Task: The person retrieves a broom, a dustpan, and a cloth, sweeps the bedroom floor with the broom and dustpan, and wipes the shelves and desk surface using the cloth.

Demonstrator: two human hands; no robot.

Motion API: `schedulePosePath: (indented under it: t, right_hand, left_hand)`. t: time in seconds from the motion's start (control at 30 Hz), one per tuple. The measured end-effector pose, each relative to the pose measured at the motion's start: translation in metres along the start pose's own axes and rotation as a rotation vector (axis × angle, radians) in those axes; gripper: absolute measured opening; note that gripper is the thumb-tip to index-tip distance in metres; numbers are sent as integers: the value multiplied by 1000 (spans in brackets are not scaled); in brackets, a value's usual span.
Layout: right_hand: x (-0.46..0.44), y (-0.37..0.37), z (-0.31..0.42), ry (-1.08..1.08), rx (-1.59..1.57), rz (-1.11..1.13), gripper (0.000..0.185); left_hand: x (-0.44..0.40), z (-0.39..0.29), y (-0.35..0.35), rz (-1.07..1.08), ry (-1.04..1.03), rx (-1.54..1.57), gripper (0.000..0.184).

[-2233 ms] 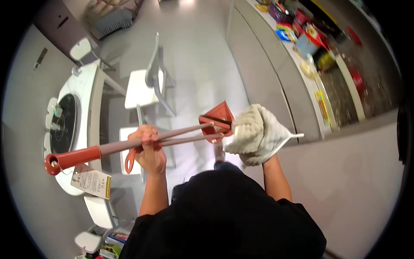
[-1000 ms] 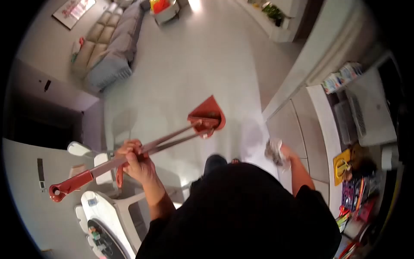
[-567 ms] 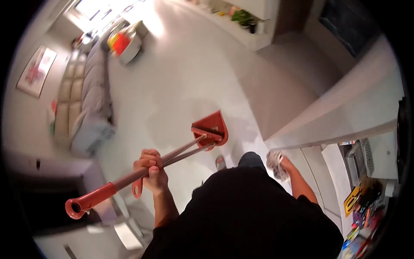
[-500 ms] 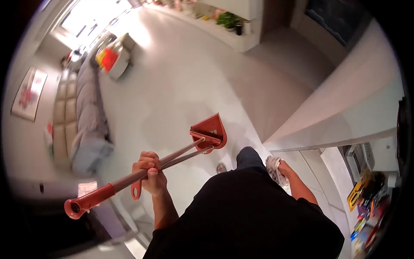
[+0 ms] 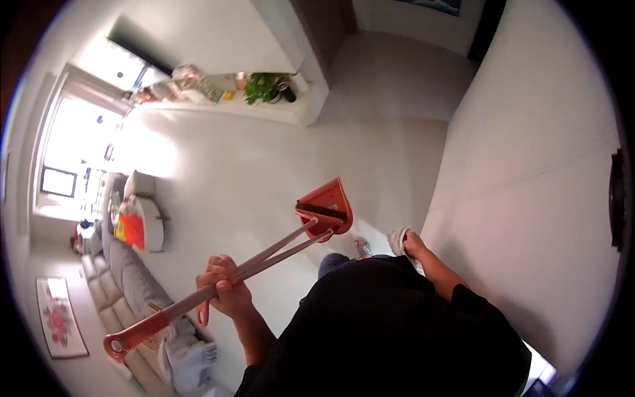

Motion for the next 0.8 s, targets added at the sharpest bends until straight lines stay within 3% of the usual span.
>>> schedulePosePath:
  t: [0.1,0.2,0.33,0.4,0.47,0.5,0.57,0.67,0.77,0.8]
  right_hand:
    - [-40,66,29,-38,-161,3,52]
    - [-87,137,29,-211,-60,-99,56]
    - [-138,148,-58,-342,-8,-278,53]
    - [-112,221,2,-536,-169,-233,46]
    - [-139,197,-67,-501,149,-363,42]
    - [-140,196,-74,-674,-62,-367,40]
    - [-147,224,-51,-746,-273,-372,37]
    - [-174,306,22,-784,-698,-387,34]
    - [-228,243,-91,-796,-232,-415,34]
    - [-230,268,-73,-909,-769,-439,35]
  left_hand:
    - [-70,64,-17,48,15,75,40]
    - [-133,150,-33,106,45,137,38]
    - [-196,264,-75,144,94,189,36]
    - [-242,324,-107,208,157,277,29]
    - [-289,378,-157,275,201,348,24]
    - [-307,407,-182,312,233,378,21]
    - [-339,474,-222,209,383,238,18]
    - [-399,540,-327,530,327,437,15]
    - [-428,601,-394,527,356,406,17]
    - [-436,614,-420,554,306,368,19]
Point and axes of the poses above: each hand's wrist, its own x-axis away from the middle knuckle, its own y-axis out of the back of the hand, z = x × y, the point moved 7 cm from there along -x, towards the middle knuckle, and after that the axes turned 15 degrees about x, right-handed, at the moved point
